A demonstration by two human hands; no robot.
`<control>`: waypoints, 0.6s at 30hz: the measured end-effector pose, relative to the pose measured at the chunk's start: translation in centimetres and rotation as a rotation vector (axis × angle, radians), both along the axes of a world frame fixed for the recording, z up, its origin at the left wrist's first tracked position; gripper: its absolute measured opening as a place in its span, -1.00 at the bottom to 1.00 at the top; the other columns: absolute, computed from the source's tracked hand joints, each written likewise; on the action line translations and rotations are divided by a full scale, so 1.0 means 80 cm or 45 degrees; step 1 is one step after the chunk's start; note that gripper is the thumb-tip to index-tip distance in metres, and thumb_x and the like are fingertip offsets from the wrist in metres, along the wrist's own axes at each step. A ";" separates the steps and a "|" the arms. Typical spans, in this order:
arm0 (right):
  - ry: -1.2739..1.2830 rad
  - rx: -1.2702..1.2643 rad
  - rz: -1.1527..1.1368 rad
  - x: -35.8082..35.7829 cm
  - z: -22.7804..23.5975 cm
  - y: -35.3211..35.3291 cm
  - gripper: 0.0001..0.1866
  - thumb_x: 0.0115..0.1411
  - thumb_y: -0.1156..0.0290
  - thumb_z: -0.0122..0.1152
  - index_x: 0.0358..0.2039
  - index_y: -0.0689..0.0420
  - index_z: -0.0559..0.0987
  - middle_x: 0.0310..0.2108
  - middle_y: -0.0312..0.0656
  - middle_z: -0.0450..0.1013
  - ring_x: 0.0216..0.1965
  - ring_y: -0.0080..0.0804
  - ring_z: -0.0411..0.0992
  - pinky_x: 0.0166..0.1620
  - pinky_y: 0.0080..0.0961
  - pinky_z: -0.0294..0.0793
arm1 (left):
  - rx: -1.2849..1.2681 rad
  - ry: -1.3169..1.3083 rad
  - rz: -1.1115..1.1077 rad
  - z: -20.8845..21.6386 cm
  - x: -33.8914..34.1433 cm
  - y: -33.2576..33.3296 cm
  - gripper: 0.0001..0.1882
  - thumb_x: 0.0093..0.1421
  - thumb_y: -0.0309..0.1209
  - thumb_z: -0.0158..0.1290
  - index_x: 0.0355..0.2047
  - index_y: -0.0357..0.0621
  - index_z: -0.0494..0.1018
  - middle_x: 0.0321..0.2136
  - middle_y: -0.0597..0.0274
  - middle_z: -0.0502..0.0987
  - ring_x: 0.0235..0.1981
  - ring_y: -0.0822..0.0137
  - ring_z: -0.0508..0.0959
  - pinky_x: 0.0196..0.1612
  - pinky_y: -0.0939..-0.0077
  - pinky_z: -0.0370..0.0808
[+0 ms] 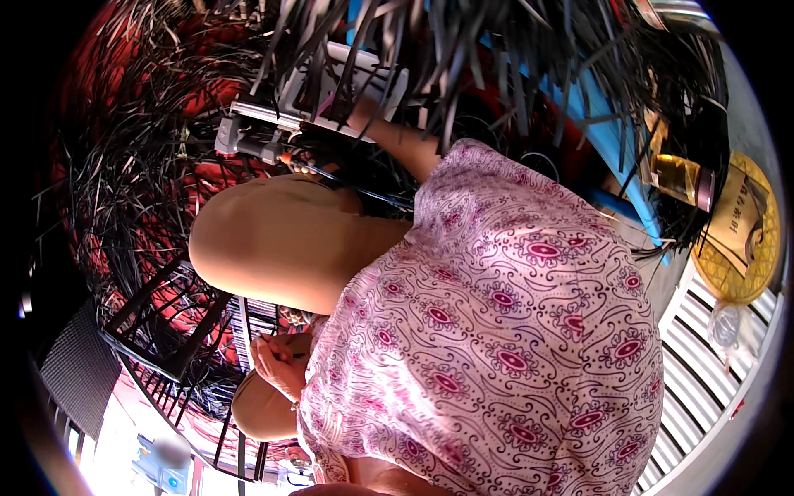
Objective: The person sits on the floor assembling a black wicker chair. They attach thin black wicker strips to the chair frame using a pneumatic nail gun and trim the excess with pliers. The person repeatedly picks up strips, staples them to the frame, and cuts them to length.
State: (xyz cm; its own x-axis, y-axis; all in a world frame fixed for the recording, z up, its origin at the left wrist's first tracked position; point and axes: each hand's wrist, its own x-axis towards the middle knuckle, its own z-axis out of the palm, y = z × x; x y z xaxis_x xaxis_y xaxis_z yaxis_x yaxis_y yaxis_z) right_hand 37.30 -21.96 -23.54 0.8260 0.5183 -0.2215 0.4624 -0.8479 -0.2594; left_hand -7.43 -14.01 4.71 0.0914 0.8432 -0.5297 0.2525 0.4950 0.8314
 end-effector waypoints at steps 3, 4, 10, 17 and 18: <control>0.041 -0.040 -0.019 0.000 -0.001 0.005 -0.71 0.07 0.24 0.18 -0.31 0.21 0.56 -0.43 -0.06 0.47 -0.39 -0.20 0.41 -0.36 -0.34 0.35 | -0.024 0.024 -0.027 0.003 -0.005 -0.002 -0.77 0.35 -0.37 -0.10 -0.49 -0.12 0.30 -0.63 0.47 0.15 -0.60 0.61 0.11 -0.55 0.70 0.05; 0.033 -0.028 -0.014 0.008 -0.004 0.004 -0.72 0.08 0.25 0.17 -0.32 0.21 0.55 -0.45 -0.08 0.46 -0.41 -0.23 0.40 -0.38 -0.37 0.32 | -0.016 -0.002 -0.024 -0.007 -0.005 -0.011 -0.76 0.35 -0.37 -0.10 -0.49 -0.12 0.30 -0.63 0.47 0.15 -0.60 0.61 0.11 -0.55 0.70 0.05; 0.097 0.078 -0.043 0.036 0.000 0.006 -0.79 0.14 0.29 0.13 -0.37 0.18 0.51 -0.53 -0.22 0.39 -0.54 -0.42 0.30 -0.53 -0.53 0.20 | -0.019 -0.070 -0.056 -0.023 -0.001 0.001 -0.76 0.35 -0.36 -0.10 -0.50 -0.11 0.30 -0.63 0.46 0.15 -0.60 0.61 0.11 -0.55 0.68 0.05; 1.117 0.780 -0.705 0.059 -0.037 -0.070 -0.83 0.21 0.34 0.08 -0.43 0.15 0.47 -0.64 -0.39 0.32 -0.70 -0.65 0.20 -0.70 -0.71 0.05 | 0.046 -0.284 -0.047 -0.051 -0.006 0.012 -0.78 0.37 -0.33 -0.11 -0.39 -0.13 0.41 -0.62 0.49 0.24 -0.60 0.63 0.14 -0.54 0.70 0.05; 1.595 1.004 -0.934 0.045 -0.029 -0.075 -0.83 0.22 0.34 0.08 -0.44 0.15 0.47 -0.65 -0.41 0.31 -0.72 -0.68 0.18 -0.73 -0.74 0.03 | 0.036 -0.347 -0.015 -0.056 -0.016 0.012 -0.78 0.38 -0.32 -0.11 -0.37 -0.14 0.42 -0.61 0.49 0.26 -0.60 0.65 0.16 -0.56 0.73 0.05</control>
